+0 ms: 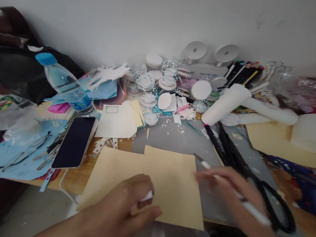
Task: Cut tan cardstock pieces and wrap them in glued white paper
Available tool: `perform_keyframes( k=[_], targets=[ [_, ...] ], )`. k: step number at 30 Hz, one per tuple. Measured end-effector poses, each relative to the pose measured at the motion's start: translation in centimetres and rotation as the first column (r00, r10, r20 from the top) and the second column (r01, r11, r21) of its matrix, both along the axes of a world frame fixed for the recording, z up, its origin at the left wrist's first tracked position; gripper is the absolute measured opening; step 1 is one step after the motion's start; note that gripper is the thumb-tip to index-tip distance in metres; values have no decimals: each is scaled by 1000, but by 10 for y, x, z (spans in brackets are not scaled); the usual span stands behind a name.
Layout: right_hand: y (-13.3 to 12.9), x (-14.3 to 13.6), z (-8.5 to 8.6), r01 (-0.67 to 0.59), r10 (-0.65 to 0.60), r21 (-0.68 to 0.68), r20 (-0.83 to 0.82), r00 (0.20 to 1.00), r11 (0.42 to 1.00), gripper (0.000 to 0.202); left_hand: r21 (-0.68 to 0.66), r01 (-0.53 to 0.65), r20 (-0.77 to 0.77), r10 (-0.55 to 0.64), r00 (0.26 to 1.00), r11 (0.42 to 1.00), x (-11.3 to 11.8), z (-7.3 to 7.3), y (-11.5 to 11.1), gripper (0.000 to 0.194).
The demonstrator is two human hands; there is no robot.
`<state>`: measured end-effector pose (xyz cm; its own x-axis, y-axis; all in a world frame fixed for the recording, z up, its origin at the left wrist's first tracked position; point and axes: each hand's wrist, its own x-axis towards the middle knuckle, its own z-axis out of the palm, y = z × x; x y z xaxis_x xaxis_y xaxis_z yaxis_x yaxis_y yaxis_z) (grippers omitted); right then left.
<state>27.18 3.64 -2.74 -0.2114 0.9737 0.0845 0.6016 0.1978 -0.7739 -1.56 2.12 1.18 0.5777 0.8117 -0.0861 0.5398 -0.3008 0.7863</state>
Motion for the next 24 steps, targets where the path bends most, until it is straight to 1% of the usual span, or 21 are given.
perform_keyframes(
  k=[1,2,3,4,5,7,9,12,14,16,20,24],
  targets=[
    [9,-13,-10,-66,66,5,14,998,998,15,136,22,-50,-15,999,990,10,-8,3,20],
    [16,-25,-20,-176,169,83,84,982,981,18,246,41,-90,-19,996,969,17,-17,6,19],
    [22,-37,-29,-267,240,163,168,956,950,19,328,49,-150,0,989,944,23,-27,9,17],
    [25,-46,-36,-330,281,194,241,929,924,22,404,75,-221,18,975,912,25,-36,10,16],
    [26,-53,-41,-376,302,220,308,902,900,25,463,105,-303,46,952,880,25,-46,11,24],
    [24,-62,-46,-413,307,219,397,865,884,29,528,158,-434,106,895,834,21,-61,11,43],
    [20,-68,-46,-427,304,213,438,846,879,30,555,197,-507,141,851,808,12,-70,7,51],
    [16,-78,-43,-429,291,240,453,843,871,30,580,225,-547,170,820,783,0,-72,1,50],
    [15,-87,-41,-415,274,253,449,850,874,28,599,211,-547,202,813,772,-6,-71,-1,47],
    [15,-95,-40,-398,256,268,439,861,878,25,608,155,-526,249,813,779,-10,-71,-2,44],
    [18,-101,-40,-383,240,292,423,874,877,21,599,-10,-480,369,796,801,-10,-74,3,42],
    [23,-99,-42,-380,236,301,421,876,875,20,599,-70,-468,420,778,797,-3,-77,9,44]
  ],
)
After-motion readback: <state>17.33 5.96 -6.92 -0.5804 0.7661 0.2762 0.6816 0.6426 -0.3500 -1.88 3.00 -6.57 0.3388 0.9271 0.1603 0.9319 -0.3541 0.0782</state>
